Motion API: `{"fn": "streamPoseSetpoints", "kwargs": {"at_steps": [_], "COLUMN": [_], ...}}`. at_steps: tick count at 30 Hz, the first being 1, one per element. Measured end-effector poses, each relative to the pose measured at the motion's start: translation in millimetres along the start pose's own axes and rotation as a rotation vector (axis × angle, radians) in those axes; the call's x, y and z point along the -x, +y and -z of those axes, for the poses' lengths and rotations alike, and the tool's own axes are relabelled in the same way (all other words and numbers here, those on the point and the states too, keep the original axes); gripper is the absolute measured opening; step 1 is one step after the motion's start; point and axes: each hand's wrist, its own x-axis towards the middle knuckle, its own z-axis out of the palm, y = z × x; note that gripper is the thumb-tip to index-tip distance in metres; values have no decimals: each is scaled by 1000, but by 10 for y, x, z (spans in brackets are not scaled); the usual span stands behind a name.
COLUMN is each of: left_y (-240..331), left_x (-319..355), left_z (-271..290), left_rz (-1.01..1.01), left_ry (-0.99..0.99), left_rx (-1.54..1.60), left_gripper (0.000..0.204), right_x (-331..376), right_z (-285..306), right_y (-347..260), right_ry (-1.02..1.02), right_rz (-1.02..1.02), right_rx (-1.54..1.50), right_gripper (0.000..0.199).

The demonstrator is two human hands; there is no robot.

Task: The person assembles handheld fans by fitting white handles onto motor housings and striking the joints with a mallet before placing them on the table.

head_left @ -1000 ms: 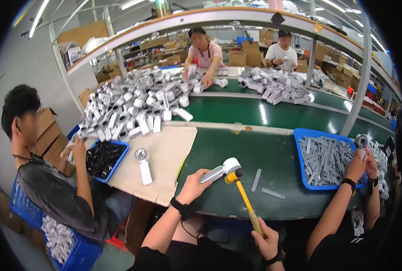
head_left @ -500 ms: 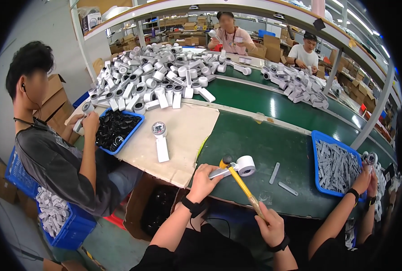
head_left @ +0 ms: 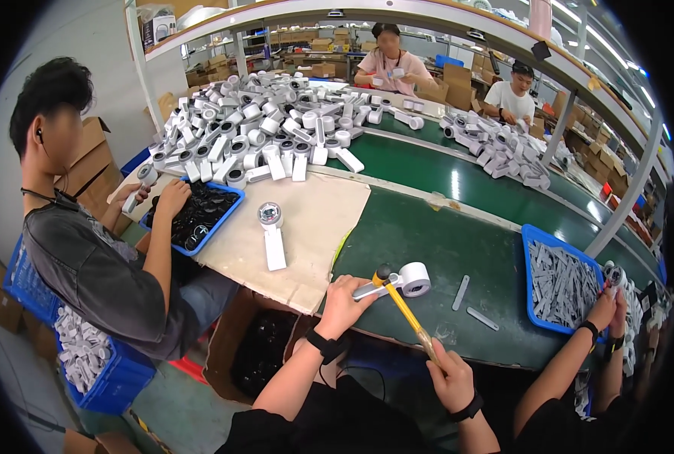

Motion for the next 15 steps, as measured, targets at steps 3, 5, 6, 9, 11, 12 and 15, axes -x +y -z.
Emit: {"fn": "streamPoseSetpoints", "kwargs": {"at_steps": [3, 5, 6, 9, 11, 12, 15], "left_y": [-1, -19, -50, -88, -70, -71, -79], "left_x": [1, 49, 87, 179, 170, 180, 183], "left_z": [58, 83, 120, 165, 165, 174, 143], "left_rz": [-21, -37, -37, 10, -5, 2, 24], "left_ry": [33, 44, 52, 54, 94, 94, 72], "left_rx": [-51, -66, -98, -135, -167, -170, -158], "left_gripper": [24, 25, 25, 25, 25, 25, 25], "right_x": [-46, -6, 4, -42, -73, -65, -71], "right_z": [65, 9, -8, 61, 71, 52, 40], "right_y": [-44, 16, 41, -18, -85, -111, -84], "right_ry": [-26, -5, 11, -18, -14, 30, 1], "right_rz": [22, 25, 26, 18, 36, 64, 71], "right_rx": [-8, -30, -56, -30, -39, -69, -65], "right_gripper": [49, 49, 49, 51, 51, 51, 50]}}
